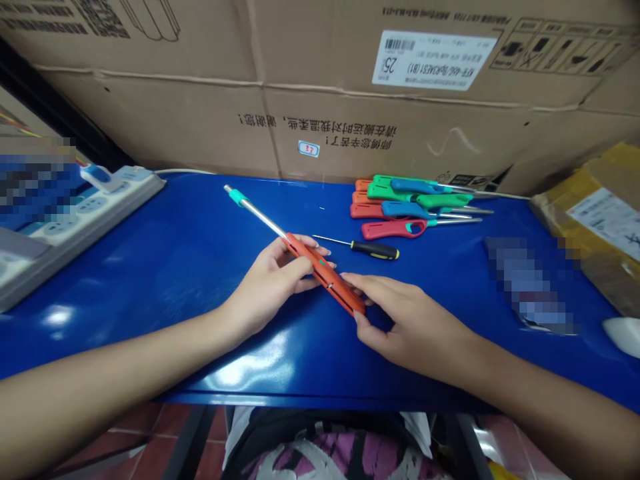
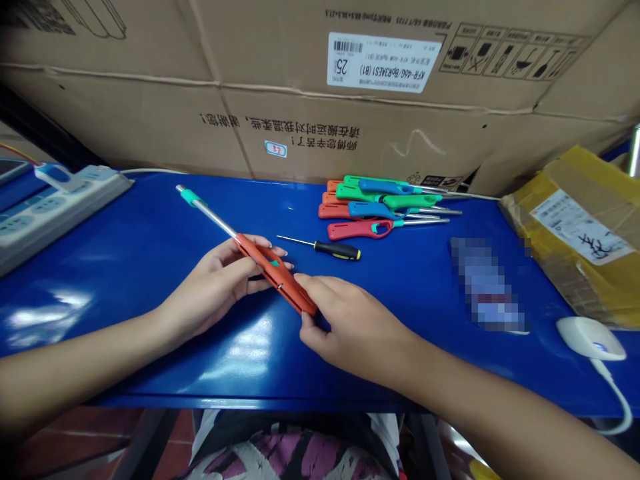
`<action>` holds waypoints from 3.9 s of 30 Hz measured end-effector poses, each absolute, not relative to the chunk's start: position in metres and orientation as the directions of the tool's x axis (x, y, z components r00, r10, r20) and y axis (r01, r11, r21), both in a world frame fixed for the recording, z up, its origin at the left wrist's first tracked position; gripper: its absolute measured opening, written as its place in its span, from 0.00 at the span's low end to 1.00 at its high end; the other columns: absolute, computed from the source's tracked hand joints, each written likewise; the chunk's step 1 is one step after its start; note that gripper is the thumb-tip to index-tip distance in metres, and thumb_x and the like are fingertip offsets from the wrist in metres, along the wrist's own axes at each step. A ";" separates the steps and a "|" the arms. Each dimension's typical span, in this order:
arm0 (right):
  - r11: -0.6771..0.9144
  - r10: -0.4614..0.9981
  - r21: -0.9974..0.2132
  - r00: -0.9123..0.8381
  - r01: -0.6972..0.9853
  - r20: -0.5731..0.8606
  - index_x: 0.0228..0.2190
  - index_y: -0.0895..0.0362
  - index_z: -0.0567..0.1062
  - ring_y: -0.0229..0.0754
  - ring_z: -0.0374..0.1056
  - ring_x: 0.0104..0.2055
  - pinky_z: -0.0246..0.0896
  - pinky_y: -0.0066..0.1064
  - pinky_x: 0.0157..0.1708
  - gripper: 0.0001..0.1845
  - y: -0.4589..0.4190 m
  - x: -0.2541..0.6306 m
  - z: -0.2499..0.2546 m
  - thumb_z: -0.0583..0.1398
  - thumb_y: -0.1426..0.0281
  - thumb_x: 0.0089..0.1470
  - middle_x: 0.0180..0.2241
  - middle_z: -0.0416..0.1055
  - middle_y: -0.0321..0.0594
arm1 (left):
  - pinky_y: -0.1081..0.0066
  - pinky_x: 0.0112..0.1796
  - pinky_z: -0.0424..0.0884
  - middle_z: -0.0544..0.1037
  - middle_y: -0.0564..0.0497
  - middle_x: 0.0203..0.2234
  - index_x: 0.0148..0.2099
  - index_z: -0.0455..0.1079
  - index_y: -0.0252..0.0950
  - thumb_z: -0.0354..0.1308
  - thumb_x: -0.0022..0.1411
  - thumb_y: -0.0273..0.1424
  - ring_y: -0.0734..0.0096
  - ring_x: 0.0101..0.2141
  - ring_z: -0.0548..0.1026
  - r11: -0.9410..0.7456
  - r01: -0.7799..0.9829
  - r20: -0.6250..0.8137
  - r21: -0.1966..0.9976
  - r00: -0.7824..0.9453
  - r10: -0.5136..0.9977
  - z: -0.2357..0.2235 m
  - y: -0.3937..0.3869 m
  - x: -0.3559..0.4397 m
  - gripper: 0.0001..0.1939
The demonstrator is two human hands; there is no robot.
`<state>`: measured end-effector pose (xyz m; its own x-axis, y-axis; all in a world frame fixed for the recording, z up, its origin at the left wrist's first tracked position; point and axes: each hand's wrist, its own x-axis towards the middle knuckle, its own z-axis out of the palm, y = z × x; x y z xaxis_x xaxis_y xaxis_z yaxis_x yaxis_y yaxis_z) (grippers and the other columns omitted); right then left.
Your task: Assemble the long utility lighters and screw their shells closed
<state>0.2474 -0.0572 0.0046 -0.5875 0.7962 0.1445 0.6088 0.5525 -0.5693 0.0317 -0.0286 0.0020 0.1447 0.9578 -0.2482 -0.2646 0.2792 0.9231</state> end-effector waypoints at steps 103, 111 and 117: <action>0.480 0.853 -0.617 -0.496 0.623 0.162 0.49 0.52 0.72 0.47 0.66 0.54 0.64 0.43 0.57 0.17 -0.041 0.252 0.001 0.57 0.77 0.58 0.50 0.66 0.46 | 0.66 0.47 0.77 0.81 0.46 0.42 0.46 0.71 0.36 0.55 0.71 0.40 0.63 0.46 0.79 0.295 -0.398 -0.215 0.869 0.233 0.948 -0.001 -0.028 0.033 0.13; 0.535 0.829 -0.574 -0.516 0.620 0.216 0.51 0.52 0.70 0.49 0.64 0.59 0.61 0.46 0.61 0.16 -0.035 0.255 -0.002 0.56 0.74 0.63 0.54 0.66 0.47 | 0.71 0.43 0.77 0.80 0.47 0.43 0.46 0.71 0.37 0.55 0.71 0.39 0.64 0.47 0.78 0.293 -0.390 -0.212 0.873 0.236 0.948 0.001 -0.029 0.033 0.11; 0.547 0.823 -0.551 -0.527 0.630 0.215 0.50 0.54 0.70 0.49 0.69 0.53 0.65 0.44 0.54 0.12 -0.031 0.257 -0.001 0.52 0.72 0.68 0.50 0.73 0.46 | 0.61 0.53 0.74 0.79 0.48 0.47 0.52 0.69 0.38 0.70 0.58 0.33 0.59 0.51 0.78 0.246 -0.306 -0.129 0.920 0.356 0.926 -0.003 -0.030 0.029 0.21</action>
<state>0.2573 -0.0311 -0.0010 -0.5266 0.8225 0.2148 0.6302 0.5473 -0.5508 0.0294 -0.0300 -0.0030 0.3555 0.9257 -0.1289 -0.3063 0.2457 0.9197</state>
